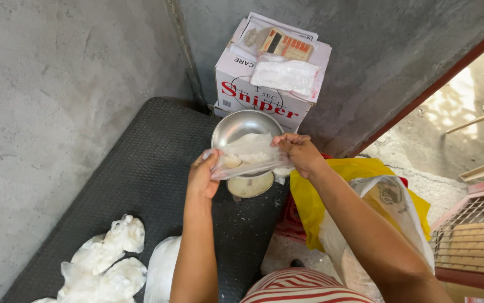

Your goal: Scooping powdered and granular products into small plastic bags, weighing them on a scale, and tying the bags.

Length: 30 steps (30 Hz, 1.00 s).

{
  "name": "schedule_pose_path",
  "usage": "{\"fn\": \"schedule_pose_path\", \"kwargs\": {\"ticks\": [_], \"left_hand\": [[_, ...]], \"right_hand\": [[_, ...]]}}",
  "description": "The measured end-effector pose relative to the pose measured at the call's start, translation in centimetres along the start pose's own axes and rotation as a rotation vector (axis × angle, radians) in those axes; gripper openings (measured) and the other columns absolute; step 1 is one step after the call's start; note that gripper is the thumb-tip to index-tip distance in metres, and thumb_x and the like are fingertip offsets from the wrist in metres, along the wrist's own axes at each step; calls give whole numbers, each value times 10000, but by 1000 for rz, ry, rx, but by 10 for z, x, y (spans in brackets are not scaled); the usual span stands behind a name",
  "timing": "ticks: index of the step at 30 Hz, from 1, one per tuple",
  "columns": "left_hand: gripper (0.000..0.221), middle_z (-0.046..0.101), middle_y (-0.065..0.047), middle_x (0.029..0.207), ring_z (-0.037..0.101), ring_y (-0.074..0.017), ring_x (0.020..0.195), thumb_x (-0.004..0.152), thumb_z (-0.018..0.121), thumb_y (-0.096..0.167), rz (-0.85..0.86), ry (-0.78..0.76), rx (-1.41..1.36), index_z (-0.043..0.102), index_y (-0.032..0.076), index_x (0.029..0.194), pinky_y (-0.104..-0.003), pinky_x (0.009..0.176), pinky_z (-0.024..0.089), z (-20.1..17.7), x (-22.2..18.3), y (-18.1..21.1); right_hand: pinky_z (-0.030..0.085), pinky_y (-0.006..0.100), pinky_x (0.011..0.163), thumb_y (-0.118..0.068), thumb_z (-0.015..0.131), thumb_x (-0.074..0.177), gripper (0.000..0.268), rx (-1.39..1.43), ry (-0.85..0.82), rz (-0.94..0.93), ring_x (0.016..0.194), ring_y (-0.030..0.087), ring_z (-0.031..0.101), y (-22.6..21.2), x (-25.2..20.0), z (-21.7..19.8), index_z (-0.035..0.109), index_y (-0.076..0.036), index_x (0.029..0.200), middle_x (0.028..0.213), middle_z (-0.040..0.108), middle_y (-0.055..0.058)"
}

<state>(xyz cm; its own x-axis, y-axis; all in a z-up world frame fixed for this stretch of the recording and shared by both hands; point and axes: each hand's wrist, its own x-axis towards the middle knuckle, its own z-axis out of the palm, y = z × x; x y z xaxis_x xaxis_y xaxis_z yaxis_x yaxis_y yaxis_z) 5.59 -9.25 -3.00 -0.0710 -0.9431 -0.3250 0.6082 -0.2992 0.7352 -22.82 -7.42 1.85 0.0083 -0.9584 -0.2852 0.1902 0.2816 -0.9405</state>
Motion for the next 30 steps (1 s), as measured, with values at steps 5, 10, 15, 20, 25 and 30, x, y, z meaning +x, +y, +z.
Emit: {"fn": "schedule_pose_path", "kwargs": {"ticks": [5,10,15,20,25,30], "left_hand": [[277,703,-99,1017,623,-195,792,1011,636,206,-74,-113,-13,718,29,1207,-357,634,527,1,-7,-5],[703,583,-145,1342,597,-207,1225,885,730,174,311,-205,578,425,121,1516,-366,976,533,26,-80,26],[862,283,-263,1706,266,-419,1585,1008,777,436,1016,98,1117,354,35,1643,-539,1314,275,21,-126,44],[806,219,-198,1710,209,-344,1610,1077,687,531,1091,32,1055,352,79,1654,-502,1313,237,43,-135,29],[830,134,-143,1732,90,-314,1599,1054,613,592,1218,-74,1113,363,116,1687,-546,1332,125,92,-163,5],[753,142,-214,1765,61,-442,1623,1051,685,481,1062,-367,1118,411,69,1618,-632,1327,125,130,-205,-26]], "right_hand": [[424,245,588,-218,699,989,192,-90,117,-133,638,55,501,-4,-6,6,766,-46,934,773,678,-37],[489,238,670,-180,695,969,198,-95,239,-168,778,52,584,-33,-88,17,695,-100,1151,961,693,-46],[517,322,979,-95,796,902,499,-874,538,-682,1232,225,584,-69,-218,14,594,-29,1353,1405,576,134],[521,350,1043,-74,793,951,485,-810,759,-623,1259,241,612,-34,-294,-26,580,-41,1385,1452,551,151],[525,337,1002,-78,809,933,426,-731,886,-582,1201,216,645,10,-330,-34,612,-65,1311,1370,617,129],[503,422,1006,-157,835,832,474,-895,741,-489,1221,340,617,25,-346,-30,674,-36,1261,1324,618,189]]}}
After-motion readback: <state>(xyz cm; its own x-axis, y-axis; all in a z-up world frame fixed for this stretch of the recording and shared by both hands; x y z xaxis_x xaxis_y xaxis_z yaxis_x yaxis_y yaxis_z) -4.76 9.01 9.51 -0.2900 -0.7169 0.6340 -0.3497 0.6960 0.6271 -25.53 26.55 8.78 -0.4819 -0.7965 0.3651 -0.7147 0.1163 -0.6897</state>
